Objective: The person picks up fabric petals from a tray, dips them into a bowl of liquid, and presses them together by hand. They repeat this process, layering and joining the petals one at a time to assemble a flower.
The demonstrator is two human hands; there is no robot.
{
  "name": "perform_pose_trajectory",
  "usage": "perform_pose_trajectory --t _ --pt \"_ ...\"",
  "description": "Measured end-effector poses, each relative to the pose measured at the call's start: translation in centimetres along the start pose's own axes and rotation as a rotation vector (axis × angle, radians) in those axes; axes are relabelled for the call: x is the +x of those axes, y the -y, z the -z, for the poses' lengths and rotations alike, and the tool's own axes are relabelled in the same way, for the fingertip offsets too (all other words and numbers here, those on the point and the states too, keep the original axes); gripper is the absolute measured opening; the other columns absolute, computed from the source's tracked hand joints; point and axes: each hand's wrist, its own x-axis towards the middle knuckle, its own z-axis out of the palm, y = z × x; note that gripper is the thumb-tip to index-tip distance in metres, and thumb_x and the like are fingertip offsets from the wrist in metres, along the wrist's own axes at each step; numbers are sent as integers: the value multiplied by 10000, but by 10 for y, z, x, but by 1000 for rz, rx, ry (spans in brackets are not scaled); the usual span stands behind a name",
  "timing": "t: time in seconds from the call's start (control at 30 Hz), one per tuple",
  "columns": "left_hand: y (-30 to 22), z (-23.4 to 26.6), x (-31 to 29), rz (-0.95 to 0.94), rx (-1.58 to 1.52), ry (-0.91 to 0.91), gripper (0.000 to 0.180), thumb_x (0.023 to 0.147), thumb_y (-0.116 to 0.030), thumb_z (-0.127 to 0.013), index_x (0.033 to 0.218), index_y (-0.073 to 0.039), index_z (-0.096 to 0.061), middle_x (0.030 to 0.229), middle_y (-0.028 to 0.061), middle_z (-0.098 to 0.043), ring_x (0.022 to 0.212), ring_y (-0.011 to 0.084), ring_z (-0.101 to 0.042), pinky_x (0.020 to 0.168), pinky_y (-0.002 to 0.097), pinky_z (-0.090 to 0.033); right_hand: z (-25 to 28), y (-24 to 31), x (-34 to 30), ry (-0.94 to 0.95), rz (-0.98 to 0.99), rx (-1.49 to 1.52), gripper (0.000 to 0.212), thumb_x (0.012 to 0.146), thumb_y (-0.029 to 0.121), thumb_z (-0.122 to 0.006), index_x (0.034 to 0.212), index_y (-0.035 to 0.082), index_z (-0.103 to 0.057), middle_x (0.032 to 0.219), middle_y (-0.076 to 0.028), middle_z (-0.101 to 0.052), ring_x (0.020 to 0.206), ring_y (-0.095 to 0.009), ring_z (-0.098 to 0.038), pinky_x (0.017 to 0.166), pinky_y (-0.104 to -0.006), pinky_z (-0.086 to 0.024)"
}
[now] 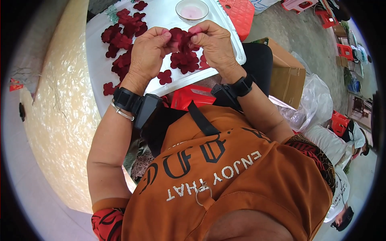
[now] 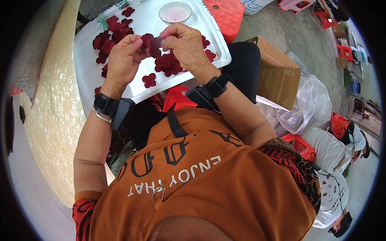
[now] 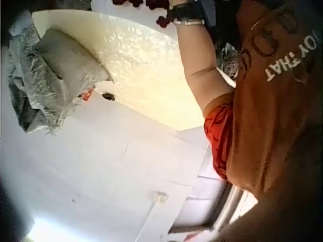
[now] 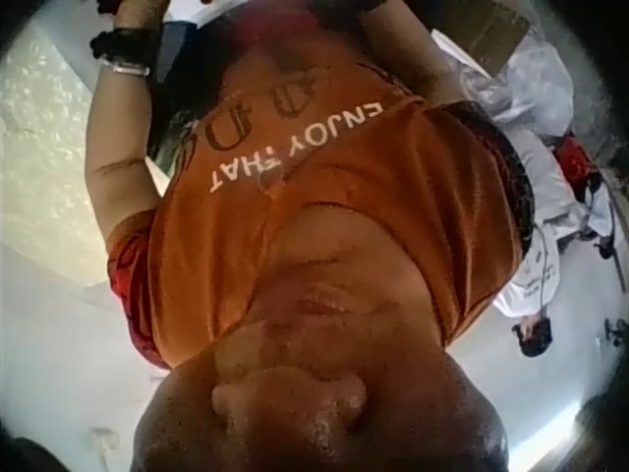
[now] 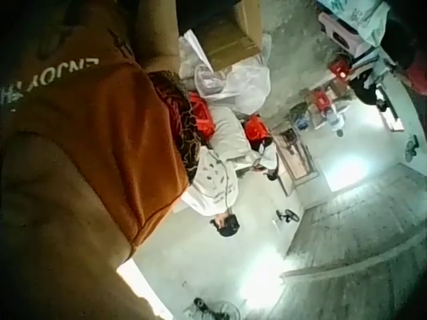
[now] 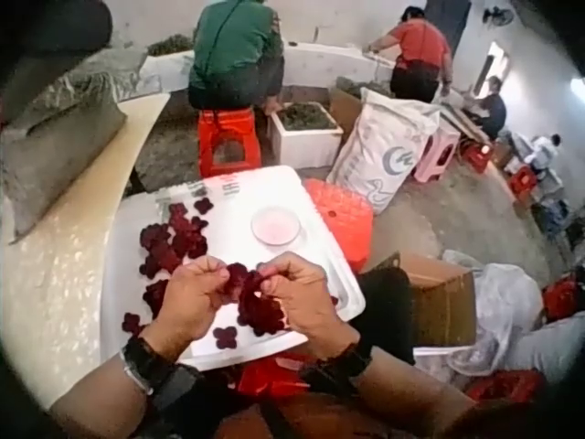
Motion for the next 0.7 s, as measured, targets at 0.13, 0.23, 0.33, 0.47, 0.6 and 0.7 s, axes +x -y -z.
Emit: perform_pose_trajectory --t 0.13,0.23,0.33,0.47,0.6,0.7 --pt "-4 1 1 -40 -129 -107 117 852 -69 -496 870 28 -558 794 81 -584 710 171 -586 684 269 -498 11 -3 0 -25 15 142 114 805 -1 -582 917 -10 -561 871 -97 -616 770 -141 -600 682 -255 -533" --pt "-7 5 4 -156 74 -340 103 816 -50 -495 865 21 -553 817 93 -588 731 170 -572 677 269 -479 18 -4 3 -30 22 176 122 817 10 -570 935 -11 -546 890 -104 -616 801 -147 -601 703 -261 -534" --pt "-6 15 6 -181 123 -279 101 797 -48 -495 845 15 -558 800 96 -591 743 160 -559 680 269 -465 20 -2 4 -11 47 172 127 824 22 -562 944 -13 -537 888 -104 -618 823 -147 -599 721 -262 -532" --pt "-5 17 5 -88 1 -83 102 803 -22 -475 863 0 -555 831 90 -598 740 155 -558 671 287 -479 12 7 4 -9 41 91 105 827 6 -555 929 -17 -550 871 -103 -623 774 -146 -602 681 -253 -532" --pt "-1 6 2 109 79 -50 102 806 -15 -515 888 1 -574 817 66 -609 692 124 -560 632 243 -478 3 15 0 -65 -56 -42 73 814 -6 -560 884 -24 -572 805 -85 -624 691 -126 -591 617 -220 -510" --pt "-2 -12 -5 112 253 -31 104 800 -28 -565 894 7 -593 782 42 -614 654 91 -554 598 199 -461 2 16 1 -74 24 -393 65 786 -2 -567 840 -28 -591 746 -64 -614 625 -102 -567 569 -196 -477"
